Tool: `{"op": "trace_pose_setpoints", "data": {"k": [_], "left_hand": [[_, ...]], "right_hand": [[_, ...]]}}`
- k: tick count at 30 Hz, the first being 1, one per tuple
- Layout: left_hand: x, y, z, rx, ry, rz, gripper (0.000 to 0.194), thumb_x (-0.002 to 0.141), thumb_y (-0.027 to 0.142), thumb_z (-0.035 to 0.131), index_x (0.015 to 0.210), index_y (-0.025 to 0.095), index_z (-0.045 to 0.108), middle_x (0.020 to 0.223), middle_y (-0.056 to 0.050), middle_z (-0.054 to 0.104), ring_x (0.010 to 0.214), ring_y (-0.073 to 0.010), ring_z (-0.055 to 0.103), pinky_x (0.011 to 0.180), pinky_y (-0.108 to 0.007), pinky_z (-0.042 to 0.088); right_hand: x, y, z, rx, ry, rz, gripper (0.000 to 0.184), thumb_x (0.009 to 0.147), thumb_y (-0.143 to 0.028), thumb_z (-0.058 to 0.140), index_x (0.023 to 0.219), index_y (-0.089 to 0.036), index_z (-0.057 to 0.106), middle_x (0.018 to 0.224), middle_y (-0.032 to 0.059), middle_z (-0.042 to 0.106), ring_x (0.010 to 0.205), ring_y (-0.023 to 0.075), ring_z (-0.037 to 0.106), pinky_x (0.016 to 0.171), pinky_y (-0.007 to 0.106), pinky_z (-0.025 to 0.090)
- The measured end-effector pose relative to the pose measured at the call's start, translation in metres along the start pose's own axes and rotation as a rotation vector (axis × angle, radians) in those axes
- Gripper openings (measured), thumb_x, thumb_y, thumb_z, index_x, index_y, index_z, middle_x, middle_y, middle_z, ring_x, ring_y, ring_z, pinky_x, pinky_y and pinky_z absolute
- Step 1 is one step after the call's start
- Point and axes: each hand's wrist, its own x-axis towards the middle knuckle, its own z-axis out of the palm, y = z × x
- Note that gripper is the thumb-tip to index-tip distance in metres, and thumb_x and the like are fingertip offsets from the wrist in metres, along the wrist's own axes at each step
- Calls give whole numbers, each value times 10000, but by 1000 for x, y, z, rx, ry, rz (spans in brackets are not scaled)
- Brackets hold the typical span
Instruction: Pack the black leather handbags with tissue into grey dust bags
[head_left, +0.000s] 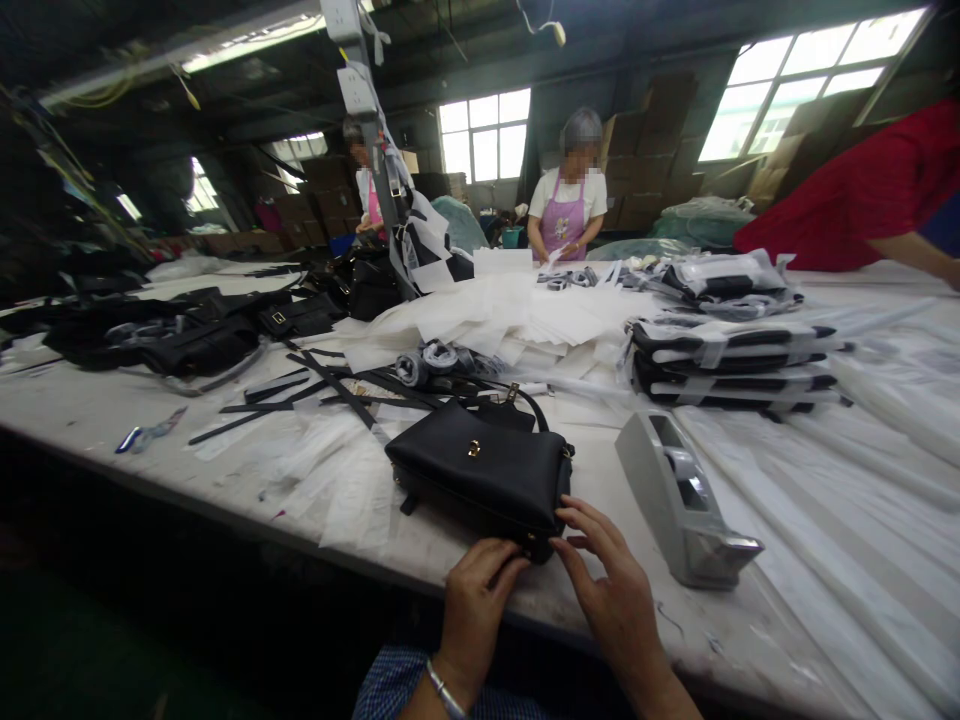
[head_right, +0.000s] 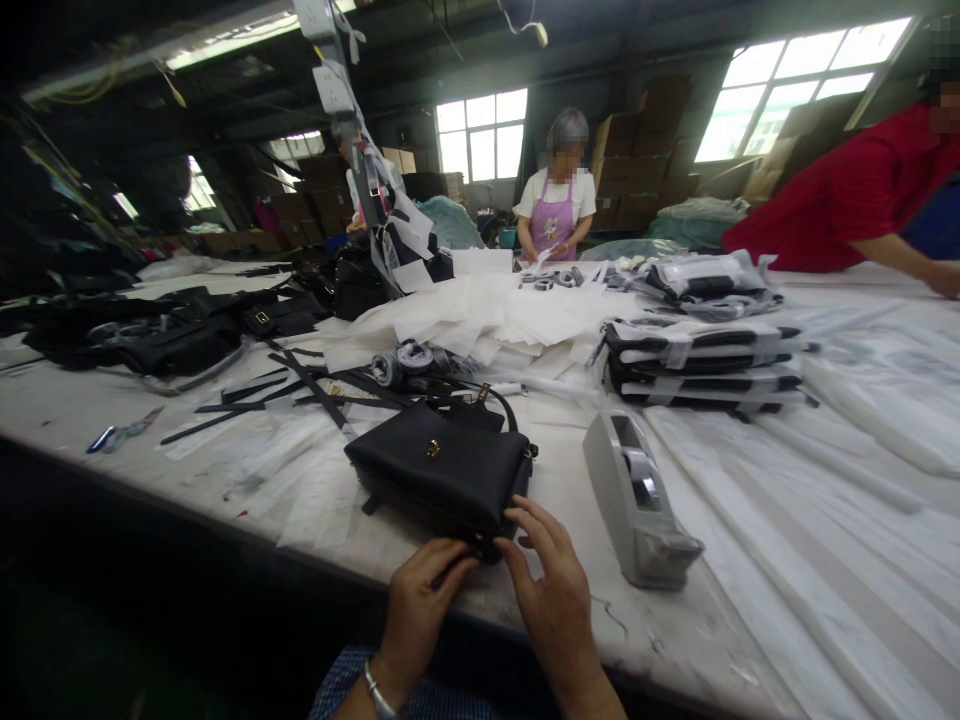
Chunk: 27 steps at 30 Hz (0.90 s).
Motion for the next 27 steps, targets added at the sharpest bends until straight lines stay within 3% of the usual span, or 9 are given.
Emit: {"op": "trace_pose_setpoints", "data": {"k": [5,14,22,27], "left_hand": [[0,-4,6,197,-24,125,206,973,277,508,991,206,701,942,-45,727,885,-183,699,818,-302,584],[2,4,7,364,-84,119,168,948,145,510,964,190,672,903,-56,696,820,-227,693,733,-351,584],[1,5,6,352,-117,112,181,940,122,490,1007,194,642,923,-59,677,845,-221,670,770,-350,556],[-10,10,2,232,-203,104,107,915,170,548,876,199,644,845,-36,676,790,-186,663,723,-276,537]], "right_hand": [[-2,0,0,1,7,-12,224,920,-296,602,1142,-268,616,1266,74,602,1043,236,635,804,389,594],[0,-4,-1,1,7,-5,222,914,-309,609,1131,-266,623,1260,71,607,1004,229,642,811,401,593],[0,-3,0,-11,13,-6,227,916,-314,603,1137,-268,622,1258,72,614,1075,246,620,830,406,588],[2,-5,0,-24,17,-7,222,919,-308,592,1136,-262,610,1256,81,619,1085,253,614,833,420,583]]}}
